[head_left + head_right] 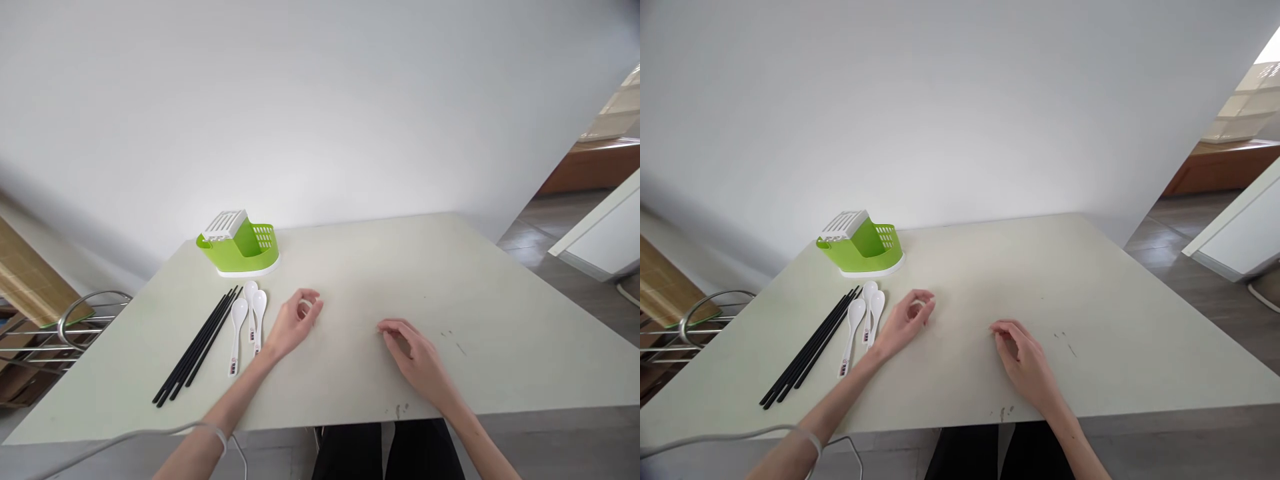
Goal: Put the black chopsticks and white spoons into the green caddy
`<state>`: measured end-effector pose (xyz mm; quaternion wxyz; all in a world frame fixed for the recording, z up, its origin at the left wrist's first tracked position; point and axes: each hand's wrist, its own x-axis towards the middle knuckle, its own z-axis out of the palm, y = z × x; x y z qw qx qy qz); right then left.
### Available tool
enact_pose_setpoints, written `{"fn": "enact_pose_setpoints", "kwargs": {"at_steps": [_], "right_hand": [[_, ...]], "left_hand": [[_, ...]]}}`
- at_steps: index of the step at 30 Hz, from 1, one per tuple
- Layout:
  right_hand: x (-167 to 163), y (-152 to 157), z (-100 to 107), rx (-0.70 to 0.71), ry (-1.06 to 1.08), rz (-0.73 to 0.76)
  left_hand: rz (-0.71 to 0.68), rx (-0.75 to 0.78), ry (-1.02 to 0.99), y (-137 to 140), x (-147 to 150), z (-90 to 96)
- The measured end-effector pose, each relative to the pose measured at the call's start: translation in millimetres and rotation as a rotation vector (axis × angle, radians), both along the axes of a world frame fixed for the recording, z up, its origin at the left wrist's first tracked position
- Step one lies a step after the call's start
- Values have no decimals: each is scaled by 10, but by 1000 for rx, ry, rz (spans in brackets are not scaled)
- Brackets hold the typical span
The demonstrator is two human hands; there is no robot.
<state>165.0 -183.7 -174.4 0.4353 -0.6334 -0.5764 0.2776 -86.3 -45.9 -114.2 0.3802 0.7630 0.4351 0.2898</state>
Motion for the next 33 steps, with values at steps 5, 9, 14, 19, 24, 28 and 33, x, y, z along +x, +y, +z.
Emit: {"fn": "enact_pose_setpoints", "kwargs": {"at_steps": [5,9,14,19,24,28,33], "right_hand": [[-10,-5,15,-17,-11,-14],[-9,-10,23,-41,-9,-18],[-8,-19,32,-48,-16,-34],[-10,-34,30,-65,-30,-53],[-20,-42,37,-84,-18,-61],[-22,-43,44,-93,-17,-60],[-15,-53,35,-101,-13,-56]], "left_hand": [[5,-111,-51,-196,-18,-295],[-10,-28,11,-258,-51,-293],[-84,182,190,-337,-45,-289],[-111,383,256,-376,-51,-349],[-145,553,276,-374,-50,-417],[-153,623,266,-379,-45,-427],[-151,625,262,-385,-43,-408]]}}
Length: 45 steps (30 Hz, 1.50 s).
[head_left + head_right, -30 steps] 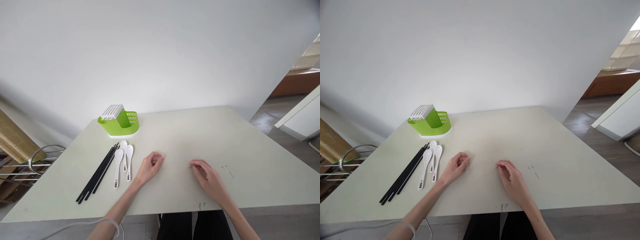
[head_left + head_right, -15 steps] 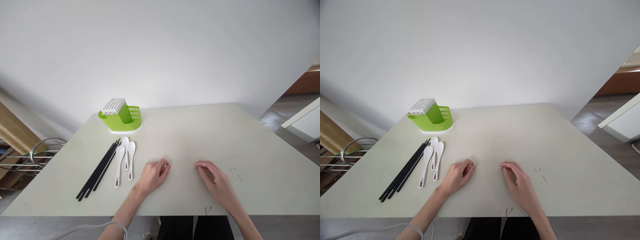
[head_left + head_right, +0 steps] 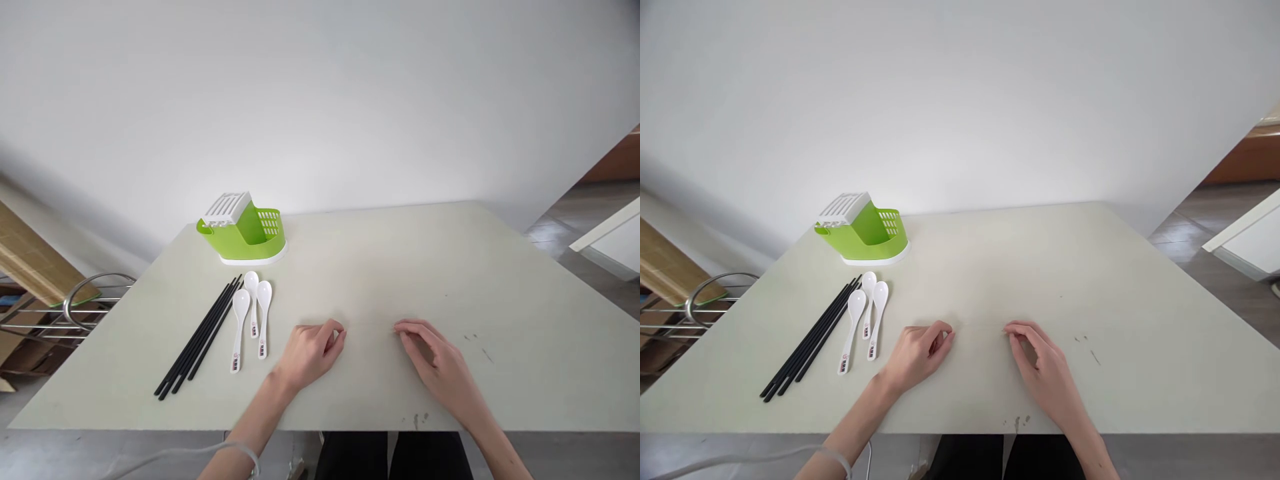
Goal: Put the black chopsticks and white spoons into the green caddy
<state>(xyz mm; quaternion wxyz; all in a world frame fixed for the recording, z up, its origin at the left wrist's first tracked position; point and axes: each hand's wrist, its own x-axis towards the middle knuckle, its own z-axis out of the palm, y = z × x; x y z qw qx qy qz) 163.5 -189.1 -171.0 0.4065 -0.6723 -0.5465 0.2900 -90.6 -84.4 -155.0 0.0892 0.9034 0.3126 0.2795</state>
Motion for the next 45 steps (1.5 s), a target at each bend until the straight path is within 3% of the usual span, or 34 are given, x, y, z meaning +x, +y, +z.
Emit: {"fn": "enact_pose_setpoints", "kwargs": {"at_steps": [40,45], "right_hand": [[-28,15,2,27,-18,-4],[-27,18,-7,35,-19,-2]], "left_hand": [[-47,-21,56,-7,0,-23],[-67,-13,10,-17,-26,94]]}}
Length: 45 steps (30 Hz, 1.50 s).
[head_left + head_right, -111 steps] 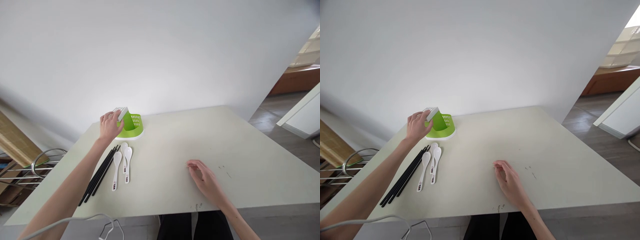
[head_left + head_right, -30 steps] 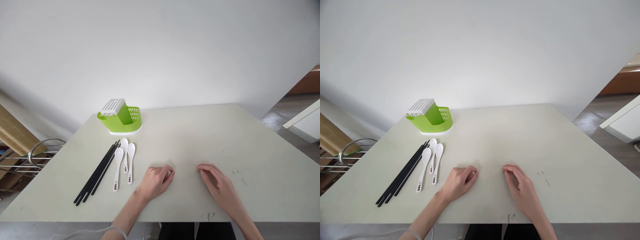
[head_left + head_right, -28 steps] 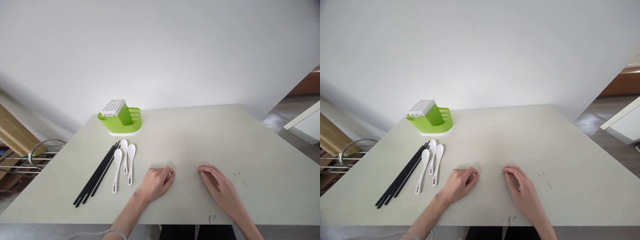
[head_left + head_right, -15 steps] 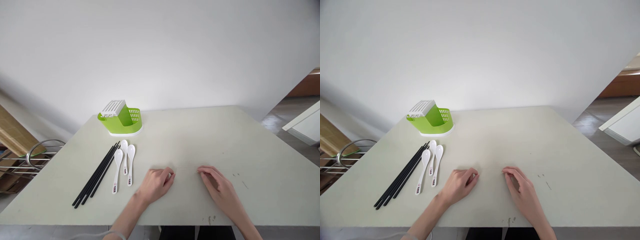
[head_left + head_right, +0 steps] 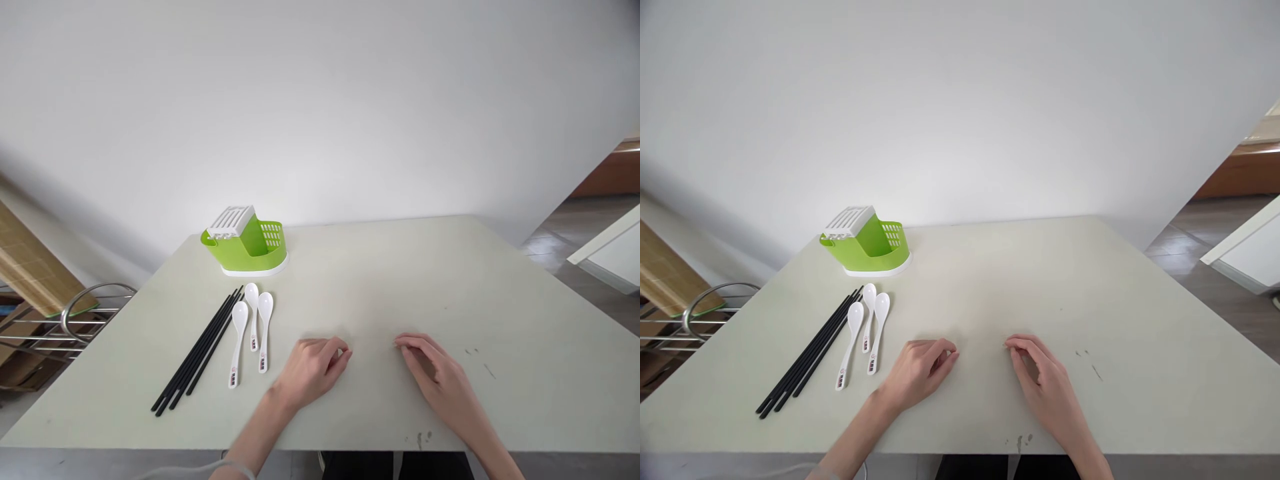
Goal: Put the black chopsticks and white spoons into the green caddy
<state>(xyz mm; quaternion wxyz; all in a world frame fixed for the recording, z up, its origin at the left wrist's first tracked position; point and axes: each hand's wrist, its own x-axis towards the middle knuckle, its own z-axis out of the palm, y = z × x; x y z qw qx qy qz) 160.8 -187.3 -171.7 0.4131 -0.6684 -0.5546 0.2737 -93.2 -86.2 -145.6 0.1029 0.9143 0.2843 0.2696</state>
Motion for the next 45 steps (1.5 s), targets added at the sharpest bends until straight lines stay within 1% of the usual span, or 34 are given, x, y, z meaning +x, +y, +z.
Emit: {"fn": "enact_pose_setpoints", "kwargs": {"at_steps": [2,3,5,6,8,9,10,12,15,17,19,23,26,29,31,33,35,38,40,43,45], "right_hand": [[1,0,-6,11,7,6],[1,0,-8,16,13,10],[1,0,-8,20,22,17],[0,0,-6,19,25,20],[-1,0,0,15,28,21],[-1,-1,4,13,29,20],[-2,-1,7,13,29,21],[-3,-3,13,14,31,21],[-6,-7,17,15,41,28],[-8,-9,18,13,48,34],[-10,-11,20,12,52,40],[-12,-14,24,6,59,53],[-9,-15,23,-1,59,50],[-5,-17,22,-3,58,53],[-2,-21,23,-5,57,55],[3,-25,24,-5,54,56],[11,-29,22,-9,48,57],[22,-28,11,-15,44,68],[24,-25,2,-16,42,73],[20,-23,-7,-13,38,66],[20,-24,-10,-12,36,62]], "left_hand": [[10,-25,-47,26,-57,154],[40,-48,-89,52,-101,257],[161,-77,-204,139,-221,495],[243,-59,-267,203,-294,620],[405,63,-348,373,-460,853],[467,140,-354,478,-549,951],[513,225,-343,593,-641,1035],[552,324,-266,838,-826,1156],[624,380,-153,1190,-1088,1252],[675,364,-78,1386,-1240,1287],[709,308,-3,1547,-1364,1316],[702,182,98,1773,-1498,1349],[694,146,70,1842,-1498,1334],[743,127,-46,1784,-1461,1281],[806,98,-126,1671,-1459,1230],[850,49,-132,1511,-1507,1165],[849,-8,-20,1323,-1617,1083],[820,-120,289,1017,-1859,934],[796,-233,471,814,-2008,838],[799,-372,631,555,-2124,742],[824,-401,691,447,-2126,717]]}}
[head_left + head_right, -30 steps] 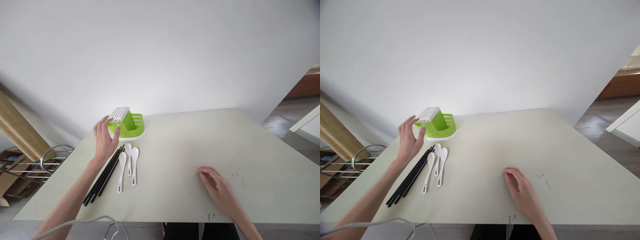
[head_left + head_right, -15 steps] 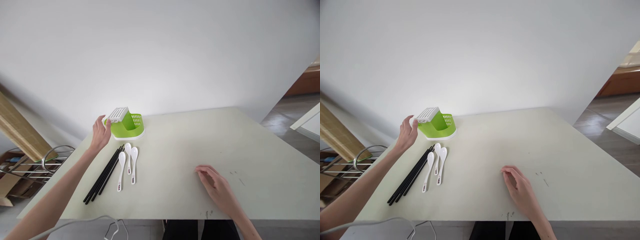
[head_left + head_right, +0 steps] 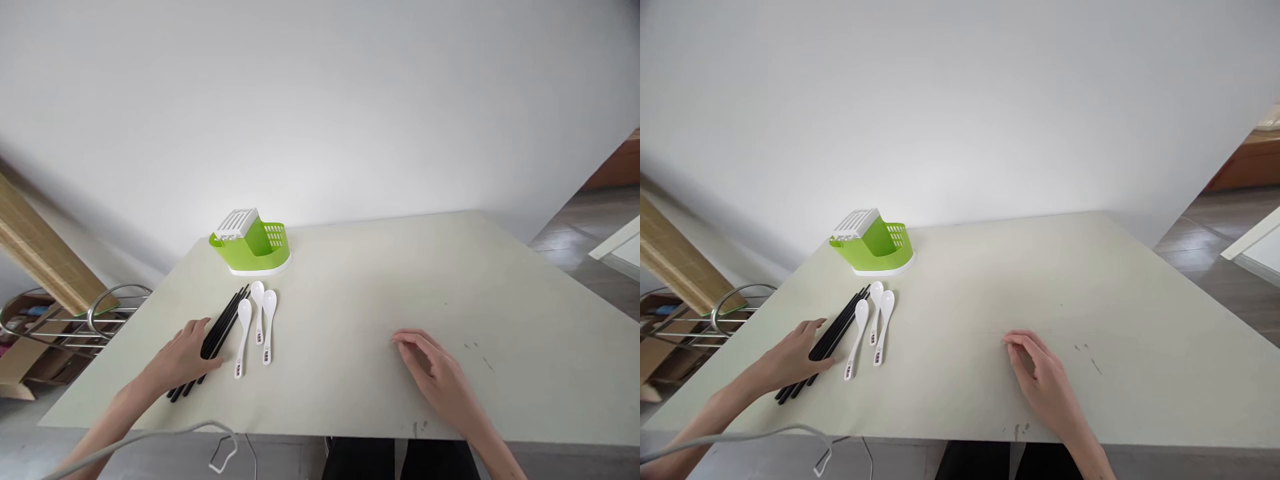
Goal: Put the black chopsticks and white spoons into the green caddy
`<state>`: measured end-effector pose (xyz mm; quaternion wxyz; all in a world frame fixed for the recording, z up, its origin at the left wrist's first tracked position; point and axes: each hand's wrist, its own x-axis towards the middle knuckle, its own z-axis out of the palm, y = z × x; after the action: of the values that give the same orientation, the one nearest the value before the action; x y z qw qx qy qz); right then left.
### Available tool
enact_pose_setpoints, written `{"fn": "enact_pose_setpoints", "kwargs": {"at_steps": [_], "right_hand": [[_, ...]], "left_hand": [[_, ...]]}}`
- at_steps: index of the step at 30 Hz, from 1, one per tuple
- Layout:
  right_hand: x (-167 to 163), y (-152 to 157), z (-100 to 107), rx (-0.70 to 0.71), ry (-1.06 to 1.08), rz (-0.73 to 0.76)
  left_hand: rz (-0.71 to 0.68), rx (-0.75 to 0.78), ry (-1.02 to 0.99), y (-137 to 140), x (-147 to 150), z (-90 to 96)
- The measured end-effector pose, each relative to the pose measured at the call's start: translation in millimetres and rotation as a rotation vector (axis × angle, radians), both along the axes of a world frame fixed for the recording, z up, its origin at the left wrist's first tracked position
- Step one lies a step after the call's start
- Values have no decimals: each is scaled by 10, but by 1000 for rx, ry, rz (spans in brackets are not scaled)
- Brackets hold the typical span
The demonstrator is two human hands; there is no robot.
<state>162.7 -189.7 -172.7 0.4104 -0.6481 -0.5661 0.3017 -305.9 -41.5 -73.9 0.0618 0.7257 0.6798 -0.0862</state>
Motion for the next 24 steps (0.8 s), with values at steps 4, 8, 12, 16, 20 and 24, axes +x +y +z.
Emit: {"fn": "enact_pose_setpoints", "kwargs": {"at_steps": [4,8,12,16,20,24], "right_hand": [[16,2,-10,-7,0,7],[30,13,-22,-20,-1,9],[33,24,-29,-29,-5,7],[23,16,-25,-21,-20,-6],[15,6,-22,-5,-37,-9],[25,13,-28,5,-41,-12]], "left_hand": [[22,-15,56,-48,57,7],[-12,-5,54,1,84,18],[-80,-1,27,60,73,15],[-124,34,22,144,101,68],[-240,234,-67,208,294,217],[-393,444,-128,293,594,399]]}}
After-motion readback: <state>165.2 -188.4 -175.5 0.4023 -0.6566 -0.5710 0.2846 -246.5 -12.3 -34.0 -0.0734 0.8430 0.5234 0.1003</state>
